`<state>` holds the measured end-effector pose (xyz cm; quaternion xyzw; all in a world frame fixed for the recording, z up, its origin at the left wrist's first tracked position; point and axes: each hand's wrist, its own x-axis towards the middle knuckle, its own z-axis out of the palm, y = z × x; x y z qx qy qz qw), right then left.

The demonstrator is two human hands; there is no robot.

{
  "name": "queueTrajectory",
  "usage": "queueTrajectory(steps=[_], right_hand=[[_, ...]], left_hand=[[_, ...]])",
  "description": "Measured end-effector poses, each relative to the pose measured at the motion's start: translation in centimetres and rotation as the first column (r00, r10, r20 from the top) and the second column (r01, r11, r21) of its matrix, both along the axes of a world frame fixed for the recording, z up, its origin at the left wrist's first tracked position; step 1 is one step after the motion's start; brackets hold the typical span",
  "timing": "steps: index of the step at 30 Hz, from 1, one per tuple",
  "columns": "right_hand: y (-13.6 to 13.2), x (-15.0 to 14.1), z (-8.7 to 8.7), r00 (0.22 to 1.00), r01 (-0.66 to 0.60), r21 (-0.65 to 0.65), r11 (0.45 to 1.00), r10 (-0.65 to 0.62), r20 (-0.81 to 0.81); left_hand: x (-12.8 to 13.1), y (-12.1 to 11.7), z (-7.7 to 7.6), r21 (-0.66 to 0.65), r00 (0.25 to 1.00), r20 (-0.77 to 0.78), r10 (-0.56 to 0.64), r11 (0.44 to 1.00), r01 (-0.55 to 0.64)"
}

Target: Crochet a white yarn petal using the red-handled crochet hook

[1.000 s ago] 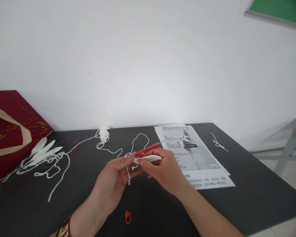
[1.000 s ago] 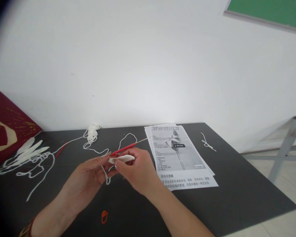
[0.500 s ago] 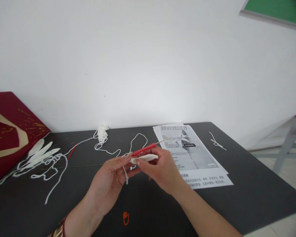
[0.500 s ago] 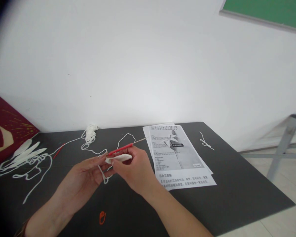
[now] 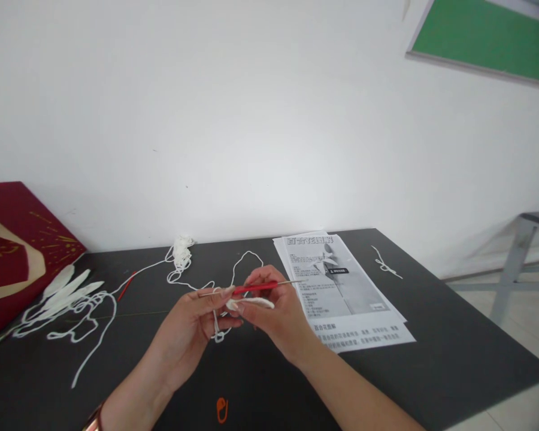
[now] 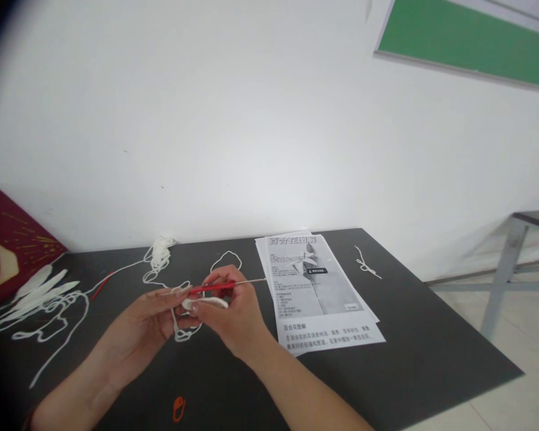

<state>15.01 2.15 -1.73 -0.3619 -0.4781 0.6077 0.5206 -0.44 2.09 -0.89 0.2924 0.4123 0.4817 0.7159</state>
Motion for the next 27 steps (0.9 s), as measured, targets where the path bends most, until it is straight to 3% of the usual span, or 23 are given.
queueTrajectory(steps=[5,11,16,23,27], right_hand=[[-0.1,-0.3,-0.5,0.972,-0.046,-0.045,0.998,0.035,-0.233],[0.1,-1.1,-1.7,0.908,0.0,-0.183,0.983,-0.077,-0.411],[0.2,-1.5,-2.4,0.862,0.002,-0.26,0.966,-0.133,-0.488],[0.4,-0.9,-2.2,0.827,-0.081,-0.298,0.951,-0.102,-0.552],[0.4,-1.0,-2.3,0.813,-0.112,-0.307,0.945,-0.09,-0.575]], left_hand=[[-0.4,0.4,0.3,0.075,0.991,-0.118,-0.057,0.995,0.066],[-1.0,0.9,0.1,0.142,0.955,-0.276,-0.11,0.978,0.154],[-0.8,1.2,-0.3,0.14,0.971,-0.225,-0.074,0.984,0.107],[-0.8,1.1,-0.9,0.155,0.982,-0.169,0.088,0.986,-0.061],[-0.8,0.8,-0.8,0.144,0.987,-0.148,0.066,0.989,-0.045]])
